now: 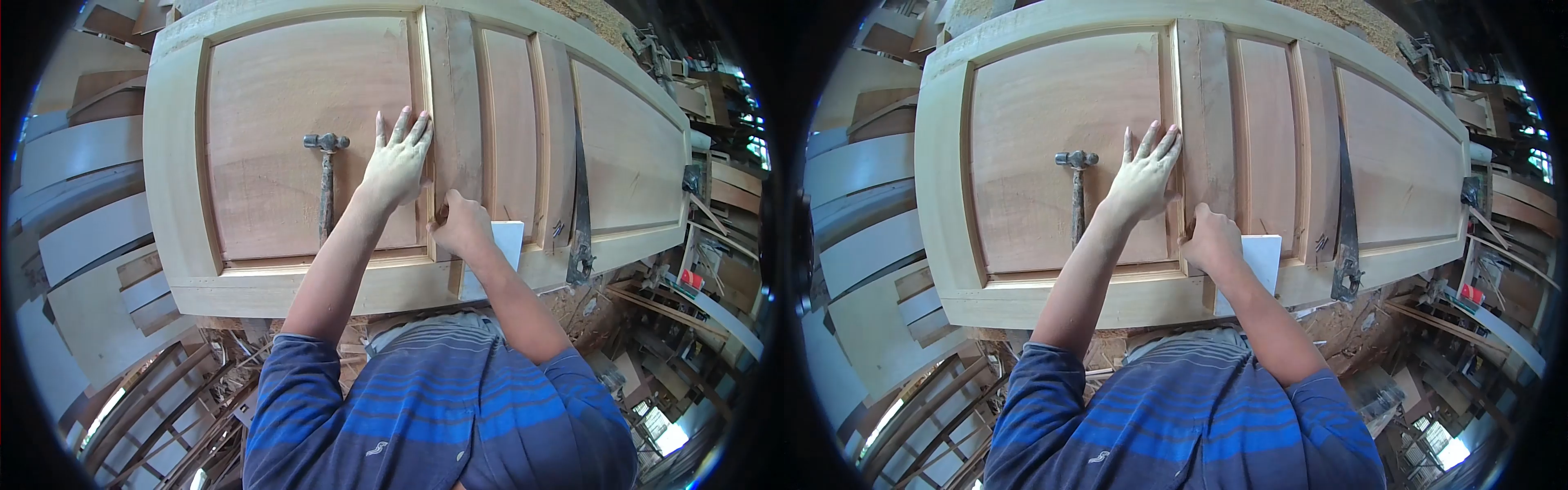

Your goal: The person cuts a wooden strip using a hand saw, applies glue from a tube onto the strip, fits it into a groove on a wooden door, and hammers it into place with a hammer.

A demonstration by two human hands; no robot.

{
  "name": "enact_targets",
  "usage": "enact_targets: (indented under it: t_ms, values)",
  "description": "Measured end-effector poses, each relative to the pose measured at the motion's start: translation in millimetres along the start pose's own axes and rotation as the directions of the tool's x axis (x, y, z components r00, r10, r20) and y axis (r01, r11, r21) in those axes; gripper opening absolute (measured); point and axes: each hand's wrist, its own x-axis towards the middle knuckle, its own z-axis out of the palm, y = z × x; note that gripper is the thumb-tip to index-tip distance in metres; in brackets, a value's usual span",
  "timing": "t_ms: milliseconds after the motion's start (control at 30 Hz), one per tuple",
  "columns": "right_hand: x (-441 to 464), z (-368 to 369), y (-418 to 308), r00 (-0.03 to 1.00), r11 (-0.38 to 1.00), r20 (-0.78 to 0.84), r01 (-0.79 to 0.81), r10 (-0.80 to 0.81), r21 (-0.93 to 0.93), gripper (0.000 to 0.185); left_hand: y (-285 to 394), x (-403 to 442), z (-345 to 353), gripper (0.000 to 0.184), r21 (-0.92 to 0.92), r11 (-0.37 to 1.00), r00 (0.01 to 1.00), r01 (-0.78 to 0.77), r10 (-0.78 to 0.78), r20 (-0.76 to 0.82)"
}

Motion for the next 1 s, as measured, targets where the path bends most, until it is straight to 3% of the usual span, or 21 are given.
enact_targets:
  t_ms: [133, 233, 333, 500, 667, 767, 867, 1000]
  values:
    - [2, 0, 2, 0.999, 0.997, -0.009, 0.052, -0.052, -0.048, 0.042, 2, 1, 0, 0.113, 0.006, 1.0, 0.999, 0.031, -0.031, 0.041]
    - [6, -11, 3, 0.994, 0.996, 0.08, 0.073, -0.077, 0.046, 0.044, 9, 0, -7, 0.115, 0.037, 0.997, 0.996, 0.064, -0.066, 0.056]
    - [5, -13, 0, 0.992, 0.997, 0.101, 0.076, -0.077, 0.02, 0.044, 10, 0, -4, 0.118, 0.05, 0.996, 0.996, 0.075, -0.077, 0.04]
    - [7, -15, -1, 0.99, 0.994, 0.084, 0.112, -0.113, 0.013, 0.044, 7, -3, -5, 0.107, 0.038, 0.998, 0.999, 0.049, -0.05, 0.005]
    - [7, -3, 9, 0.987, 0.986, 0.018, 0.158, -0.158, -0.042, 0.044, 10, -1, -2, 0.111, 0.035, 0.997, 0.997, 0.074, -0.074, 0.019]
    - [-9, -1, 11, 0.978, 0.989, 0.156, 0.145, -0.138, -0.034, 0.053, 9, -2, -4, 0.11, 0.044, 0.996, 0.997, 0.076, -0.077, 0.021]
    - [-15, 0, 6, 0.985, 0.997, 0.158, 0.065, -0.071, 0.043, 0.054, 10, -1, -3, 0.11, 0.035, 0.996, 0.997, 0.077, -0.078, 0.023]
    - [-14, 5, 6, 0.986, 0.997, 0.145, 0.075, -0.079, 0.032, 0.052, 7, -1, 7, 0.112, 0.039, 0.997, 0.998, 0.068, -0.067, -0.019]
